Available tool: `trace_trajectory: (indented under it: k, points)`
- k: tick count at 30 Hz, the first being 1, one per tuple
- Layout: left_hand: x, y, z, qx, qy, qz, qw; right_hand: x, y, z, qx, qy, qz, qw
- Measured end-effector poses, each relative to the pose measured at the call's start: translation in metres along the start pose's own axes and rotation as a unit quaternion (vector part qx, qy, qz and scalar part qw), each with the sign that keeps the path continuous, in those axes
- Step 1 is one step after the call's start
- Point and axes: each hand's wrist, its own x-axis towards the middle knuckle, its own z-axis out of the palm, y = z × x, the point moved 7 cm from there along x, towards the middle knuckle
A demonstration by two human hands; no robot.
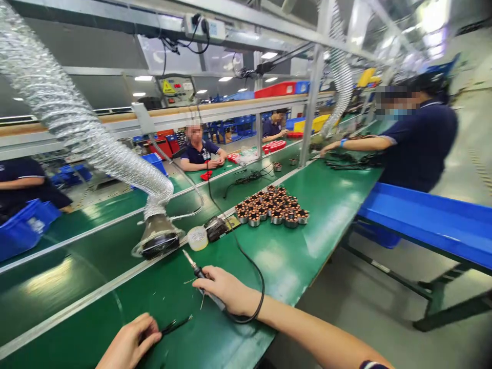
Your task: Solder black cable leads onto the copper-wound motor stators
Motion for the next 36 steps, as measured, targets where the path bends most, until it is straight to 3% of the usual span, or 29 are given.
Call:
trace_trajectory:
  k: [3, 5, 11, 13, 16, 20, 25, 30, 36]
  points:
    - [-0.008, 0.018, -0.009, -0.003, -0.040, -0.013, 0.999, 0.013, -0.003, 0.006, 0.038, 0.023, 0.000, 0.999]
    - [-0.007, 0.024, -0.015, -0.018, -0.034, -0.018, 0.999, 0.016, 0.002, 0.009, 0.074, 0.042, 0.022, 0.996]
    - [0.028, 0.056, -0.037, -0.129, 0.166, -0.014, 0.978, 0.011, 0.019, 0.023, 0.226, 0.068, 0.066, 0.970]
    - [0.042, 0.069, -0.037, -0.160, 0.182, 0.004, 0.970, 0.012, 0.024, 0.025, 0.236, 0.075, 0.073, 0.966]
    - [0.055, 0.078, -0.030, -0.185, 0.148, 0.018, 0.971, 0.016, 0.026, 0.023, 0.230, 0.071, 0.078, 0.967]
    - [0.060, 0.078, -0.018, -0.249, 0.115, 0.018, 0.961, 0.026, 0.017, 0.019, 0.221, 0.053, 0.070, 0.971]
    - [0.064, 0.064, -0.009, -0.327, 0.154, -0.045, 0.931, 0.038, 0.003, 0.027, 0.217, 0.058, 0.075, 0.972]
    - [0.044, 0.049, -0.019, -0.325, 0.195, -0.063, 0.923, 0.040, 0.005, 0.039, 0.234, 0.092, 0.081, 0.964]
    - [0.021, 0.049, -0.013, -0.344, 0.126, -0.020, 0.930, 0.035, 0.011, 0.045, 0.262, 0.104, 0.081, 0.956]
